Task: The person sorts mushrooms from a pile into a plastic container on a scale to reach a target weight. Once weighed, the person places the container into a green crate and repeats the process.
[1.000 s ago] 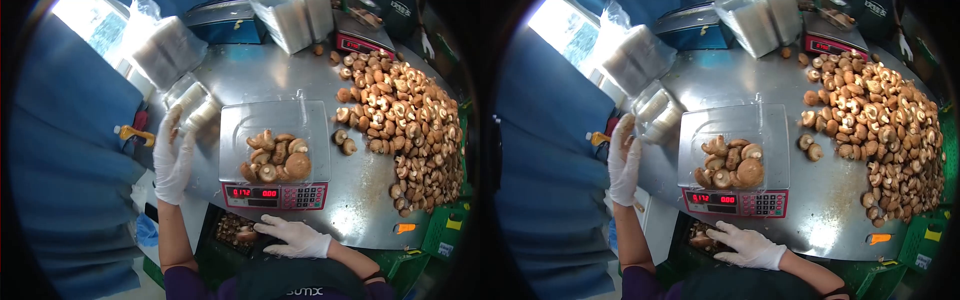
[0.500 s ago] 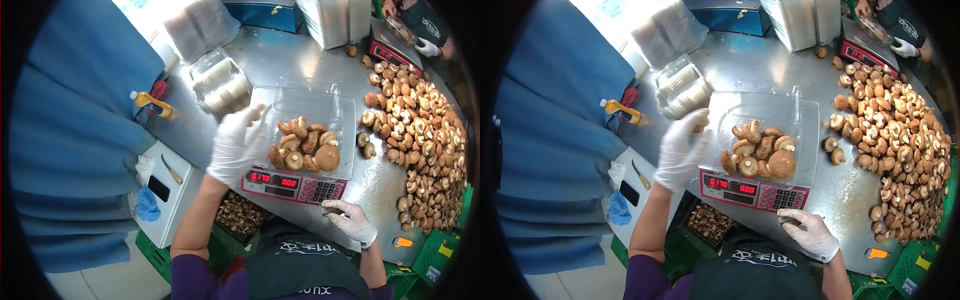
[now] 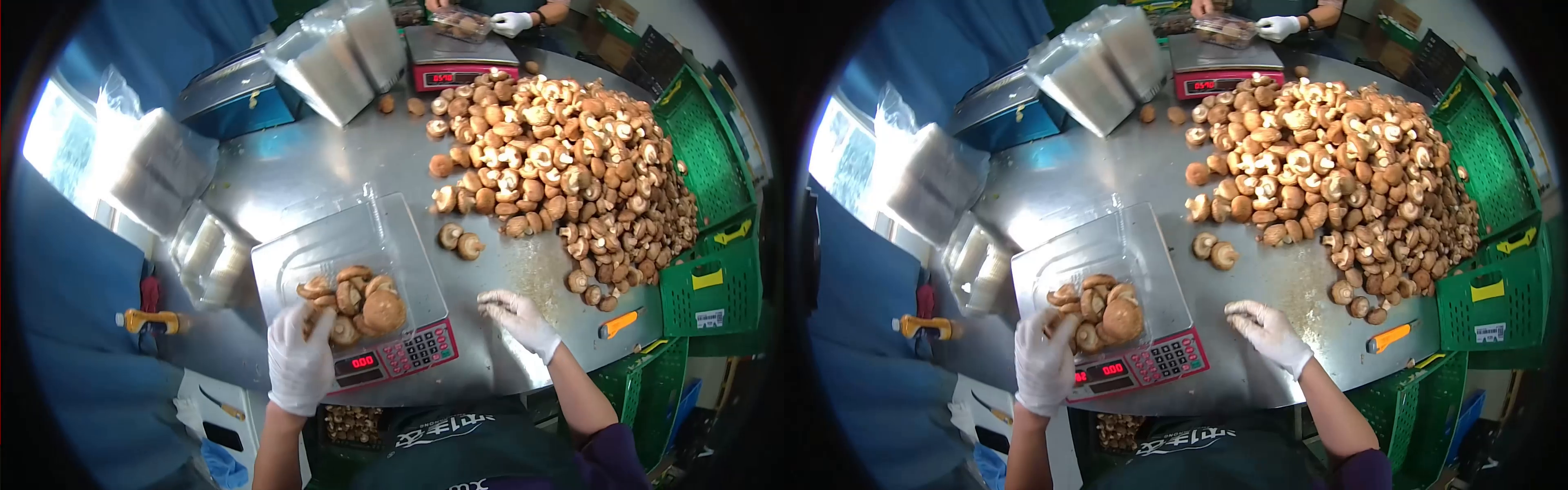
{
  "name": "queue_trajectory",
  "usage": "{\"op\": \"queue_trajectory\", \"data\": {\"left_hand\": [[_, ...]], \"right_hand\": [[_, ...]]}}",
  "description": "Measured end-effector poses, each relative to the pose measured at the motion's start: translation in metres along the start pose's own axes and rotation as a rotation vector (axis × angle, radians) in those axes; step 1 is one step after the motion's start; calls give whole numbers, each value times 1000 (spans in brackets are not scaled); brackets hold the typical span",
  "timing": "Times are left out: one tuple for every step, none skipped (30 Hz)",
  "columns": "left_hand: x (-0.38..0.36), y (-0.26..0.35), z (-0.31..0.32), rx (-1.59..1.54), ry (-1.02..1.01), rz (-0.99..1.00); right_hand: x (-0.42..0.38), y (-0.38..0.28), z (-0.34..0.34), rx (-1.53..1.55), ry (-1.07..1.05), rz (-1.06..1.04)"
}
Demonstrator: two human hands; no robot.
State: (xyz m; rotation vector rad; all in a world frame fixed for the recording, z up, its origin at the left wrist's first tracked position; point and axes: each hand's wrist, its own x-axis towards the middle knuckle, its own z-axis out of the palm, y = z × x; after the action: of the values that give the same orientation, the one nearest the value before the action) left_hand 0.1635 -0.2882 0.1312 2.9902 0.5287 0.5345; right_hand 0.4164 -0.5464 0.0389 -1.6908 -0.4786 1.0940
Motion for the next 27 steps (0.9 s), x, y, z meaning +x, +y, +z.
{"op": "queue_trajectory", "data": {"left_hand": [[-3, 4, -1, 24, -34, 42], [-6, 7, -1, 51, -69, 82], [-8, 8, -2, -15, -79, 82], [-10, 9, -3, -82, -91, 79], [-11, 9, -2, -147, -102, 75], [-11, 8, 0, -228, -64, -20], [-9, 7, 3, -309, -25, -117], [-9, 6, 7, -390, 14, -214], [-12, 1, 11, -379, 33, -283], [-9, -2, 12, -387, -3, -247], [-6, -4, 12, -394, -38, -213], [-2, -5, 10, -401, -74, -180], [3, -1, 8, -447, -118, -177], [7, -2, 4, -505, -154, -184], [11, -3, 1, -561, -190, -193], [13, -5, 0, -615, -226, -204], [11, -9, 2, -671, -180, -216], [13, -11, 3, -583, -153, -168], [15, -13, 4, -496, -127, -123], [15, -14, 4, -408, -102, -82], [16, -14, 8, -348, -103, -42], [16, -13, 12, -345, -104, -41], [15, -12, 18, -342, -104, -40], [14, -9, 23, -340, -101, -39], [11, -7, 27, -319, -91, -45], [9, -7, 27, -314, -78, -48], [8, -7, 29, -310, -60, -52]], "right_hand": [[10, 1, -3, 41, 70, -13], [21, 3, -7, 11, 110, -58], [34, 5, -10, -18, 150, -101], [46, 8, -14, -47, 189, -141], [61, 11, -19, -80, 205, -150], [72, 8, -21, -107, 238, -193], [83, 4, -20, -136, 270, -237], [93, -2, -20, -166, 303, -280], [102, -8, -20, -159, 298, -270], [110, -14, -21, -214, 314, -294], [117, -19, -22, -270, 329, -317], [125, -24, -22, -326, 342, -338], [136, -29, -23, -387, 368, -338], [147, -33, -27, -511, 415, -358], [160, -36, -30, -632, 460, -378], [171, -40, -33, -753, 502, -398], [181, -48, -36, -802, 542, -403], [197, -47, -42, -959, 580, -494], [206, -49, -46, -1068, 556, -485], [213, -55, -47, -1176, 525, -476], [222, -61, -49, -1272, 433, -361], [230, -60, -49, -1331, 466, -399], [241, -59, -53, -1384, 445, -374], [252, -56, -57, -1440, 425, -351], [257, -49, -59, -1452, 529, -457], [257, -52, -62, -1415, 500, -424], [249, -62, -62, -1305, 523, -491]]}}
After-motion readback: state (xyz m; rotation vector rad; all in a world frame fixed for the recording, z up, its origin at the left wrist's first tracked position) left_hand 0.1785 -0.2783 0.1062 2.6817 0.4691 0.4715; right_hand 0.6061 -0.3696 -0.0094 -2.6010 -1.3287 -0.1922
